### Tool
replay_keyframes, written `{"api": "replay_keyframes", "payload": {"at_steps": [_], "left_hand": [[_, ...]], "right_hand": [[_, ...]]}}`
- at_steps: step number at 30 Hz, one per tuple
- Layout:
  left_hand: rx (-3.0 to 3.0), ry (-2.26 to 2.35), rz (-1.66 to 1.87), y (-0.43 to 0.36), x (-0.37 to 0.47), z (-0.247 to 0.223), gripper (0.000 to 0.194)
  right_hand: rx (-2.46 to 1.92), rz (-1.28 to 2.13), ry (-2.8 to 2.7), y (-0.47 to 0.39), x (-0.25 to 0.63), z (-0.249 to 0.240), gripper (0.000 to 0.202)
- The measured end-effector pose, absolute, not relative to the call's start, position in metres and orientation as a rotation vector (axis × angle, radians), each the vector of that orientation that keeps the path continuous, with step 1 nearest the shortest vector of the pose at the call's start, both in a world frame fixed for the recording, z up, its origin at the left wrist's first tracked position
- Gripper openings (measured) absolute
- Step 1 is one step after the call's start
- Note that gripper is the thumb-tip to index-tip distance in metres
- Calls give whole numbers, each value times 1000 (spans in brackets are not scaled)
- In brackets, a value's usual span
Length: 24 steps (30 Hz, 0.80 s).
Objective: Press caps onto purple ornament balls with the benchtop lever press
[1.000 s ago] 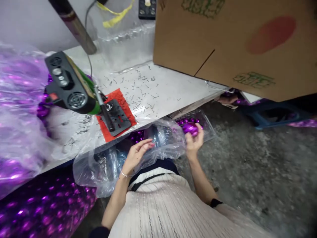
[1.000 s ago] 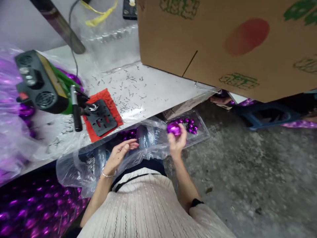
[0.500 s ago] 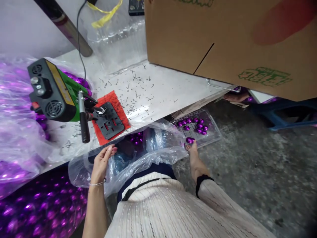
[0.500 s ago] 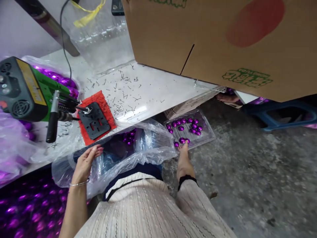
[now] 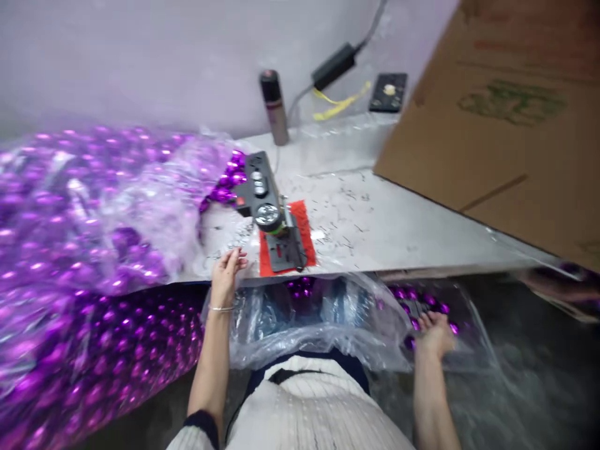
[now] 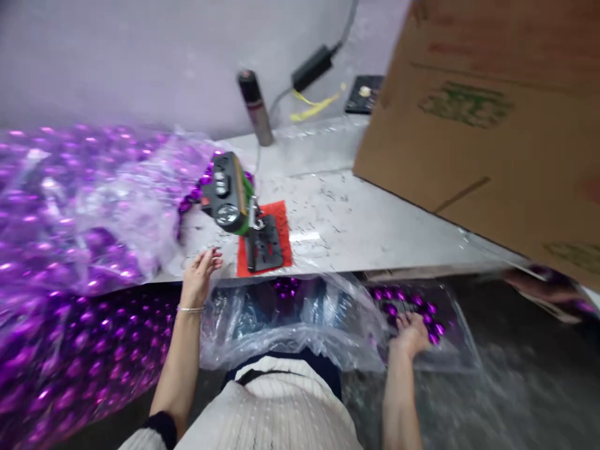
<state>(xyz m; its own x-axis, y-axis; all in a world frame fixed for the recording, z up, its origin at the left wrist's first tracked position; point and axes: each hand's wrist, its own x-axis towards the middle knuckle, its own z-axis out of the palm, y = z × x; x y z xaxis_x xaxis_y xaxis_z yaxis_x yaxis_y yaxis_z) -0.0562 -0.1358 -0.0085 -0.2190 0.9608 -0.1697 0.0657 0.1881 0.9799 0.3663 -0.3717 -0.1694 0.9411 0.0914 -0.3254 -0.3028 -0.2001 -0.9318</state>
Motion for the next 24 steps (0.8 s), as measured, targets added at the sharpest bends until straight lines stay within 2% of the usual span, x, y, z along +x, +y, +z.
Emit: {"api": "replay_keyframes", "payload": {"at_steps": [2, 5, 7, 9, 11, 14, 16, 20, 24], "left_hand": [[1047, 1474, 1235, -113, -56, -5, 60], [1161, 1498, 1285, -72, -56, -4, 49], [1258, 1575, 1284, -43, -54, -7, 40], [1369, 1650, 1237, -17, -50, -12, 36], [1475, 1726, 1166, 5, -43, -17, 44], [1606, 1829, 1040, 26, -28, -21, 63], [1641, 1881, 958, 35, -19, -20, 68], [1624, 1876, 861, 44, -10, -10, 61], [1302, 1798, 1010, 34, -20, 2, 66]], "right_hand": [[-1740, 333, 22, -347, 360, -145, 47], [-1719, 273, -794, -317, 326, -103, 44], [-1565, 122, -1265, -299, 294, -77, 35], [-1398, -70, -1511, -281, 263, -56, 40], [-1292, -173, -1577, -264, 240, -42, 54], [-1214, -143, -1502, -244, 221, -26, 67], [-1190, -122, -1478, -237, 217, -19, 67], [-1196, -137, -1470, -236, 215, -11, 64], [-1232, -139, -1462, -244, 211, -13, 60]]}}
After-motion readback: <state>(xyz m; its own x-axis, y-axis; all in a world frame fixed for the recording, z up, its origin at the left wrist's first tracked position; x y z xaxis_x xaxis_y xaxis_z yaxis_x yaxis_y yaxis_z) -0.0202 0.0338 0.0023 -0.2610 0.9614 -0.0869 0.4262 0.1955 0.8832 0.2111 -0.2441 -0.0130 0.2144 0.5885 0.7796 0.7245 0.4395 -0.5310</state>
